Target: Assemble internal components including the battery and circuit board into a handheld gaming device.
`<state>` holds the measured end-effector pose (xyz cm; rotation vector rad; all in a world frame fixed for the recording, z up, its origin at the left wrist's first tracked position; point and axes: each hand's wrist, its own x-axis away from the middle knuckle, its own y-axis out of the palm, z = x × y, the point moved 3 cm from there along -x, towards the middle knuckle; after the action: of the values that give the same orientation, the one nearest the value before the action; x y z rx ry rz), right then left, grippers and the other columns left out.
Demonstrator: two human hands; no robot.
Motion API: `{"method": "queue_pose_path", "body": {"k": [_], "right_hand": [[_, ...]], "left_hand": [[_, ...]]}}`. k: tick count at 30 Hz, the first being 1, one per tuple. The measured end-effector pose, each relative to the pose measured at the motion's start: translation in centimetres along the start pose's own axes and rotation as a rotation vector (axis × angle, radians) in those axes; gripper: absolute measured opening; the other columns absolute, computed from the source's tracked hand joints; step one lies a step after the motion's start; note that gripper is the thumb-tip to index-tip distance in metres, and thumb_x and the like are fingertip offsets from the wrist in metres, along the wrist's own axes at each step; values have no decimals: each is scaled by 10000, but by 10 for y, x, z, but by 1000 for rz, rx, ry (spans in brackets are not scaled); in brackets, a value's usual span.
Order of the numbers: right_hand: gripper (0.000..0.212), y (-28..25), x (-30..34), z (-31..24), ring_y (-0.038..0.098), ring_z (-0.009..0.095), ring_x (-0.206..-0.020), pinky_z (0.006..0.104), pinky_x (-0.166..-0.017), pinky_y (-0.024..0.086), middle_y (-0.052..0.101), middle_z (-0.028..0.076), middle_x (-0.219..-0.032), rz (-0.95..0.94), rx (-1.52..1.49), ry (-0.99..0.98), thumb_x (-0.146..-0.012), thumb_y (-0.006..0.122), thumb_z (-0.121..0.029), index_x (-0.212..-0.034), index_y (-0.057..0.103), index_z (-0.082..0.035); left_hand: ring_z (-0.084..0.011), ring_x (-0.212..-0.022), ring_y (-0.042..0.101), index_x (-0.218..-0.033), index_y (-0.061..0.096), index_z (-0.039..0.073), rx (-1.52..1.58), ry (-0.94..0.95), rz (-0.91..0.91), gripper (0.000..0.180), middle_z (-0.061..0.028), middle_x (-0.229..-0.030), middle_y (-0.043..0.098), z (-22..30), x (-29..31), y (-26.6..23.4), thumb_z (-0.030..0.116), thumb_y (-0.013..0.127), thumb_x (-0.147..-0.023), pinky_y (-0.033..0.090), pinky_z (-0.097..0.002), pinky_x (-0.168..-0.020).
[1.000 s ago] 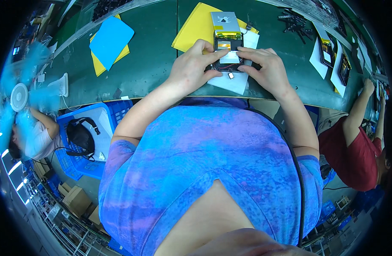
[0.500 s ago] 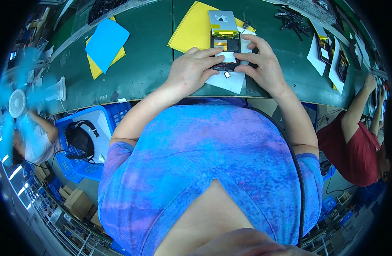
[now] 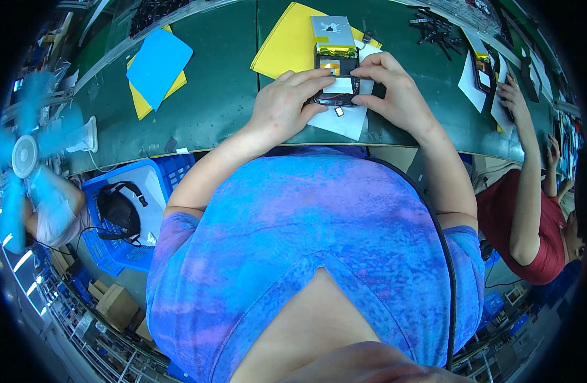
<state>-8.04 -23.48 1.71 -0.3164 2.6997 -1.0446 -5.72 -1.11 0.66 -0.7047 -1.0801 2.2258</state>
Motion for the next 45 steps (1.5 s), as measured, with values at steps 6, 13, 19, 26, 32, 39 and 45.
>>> {"method": "queue_pose_path", "body": {"k": [6,13,19,26,32,39,45], "right_hand": [[237,9,-13,1,595,64,-743,224,-671,519,649,2,-876,-43,-130,328,-843,775,-71,-1065,716,-12],[166,7,-21,-5,659,80,-654,243,-598,544,686,20,-739,-44,-268,551,-872,752,-113,-1004,732,-13],[131,11,-20,3,596,46,-612,198,-529,493,650,-7,-740,-39,-435,571,-920,701,-76,-1024,711,3],[133,14,-17,6,595,48,-610,194,-540,503,645,-2,-741,-22,-485,591,-922,704,-82,-1021,709,6],[137,19,-13,2,660,97,-658,268,-606,551,699,46,-778,14,-238,480,-855,760,-97,-957,736,-7],[142,21,-9,1,669,148,-715,293,-662,540,678,76,-812,120,-38,236,-811,793,-109,-923,750,-33],[137,16,-5,2,645,162,-685,300,-645,527,651,67,-816,120,-80,252,-824,782,-130,-937,758,-57]], "left_hand": [[-217,-973,656,-1327,620,148,64,-19,26,575,-2,-1371,619,-3,1,2,206,802,-784,552,-329,-831],[-166,-763,642,-1336,617,155,139,-53,52,641,4,-1405,599,-6,1,3,177,837,-734,554,-301,-736],[-157,-739,631,-1338,619,167,156,-80,34,660,2,-1414,590,-6,1,3,173,847,-718,551,-294,-714],[-158,-736,626,-1334,623,170,171,-103,21,657,-4,-1395,601,-4,0,2,171,847,-717,549,-294,-711],[-155,-726,616,-1318,633,165,145,-70,50,636,-2,-1360,624,-4,0,3,170,846,-719,546,-294,-700],[-165,-820,669,-1250,681,173,103,-44,40,510,9,-1335,640,-2,-1,3,195,819,-759,559,-299,-733],[-195,-1070,669,-1093,752,160,38,-12,7,293,26,-1321,646,-3,1,3,200,783,-804,555,-318,-830]]}}
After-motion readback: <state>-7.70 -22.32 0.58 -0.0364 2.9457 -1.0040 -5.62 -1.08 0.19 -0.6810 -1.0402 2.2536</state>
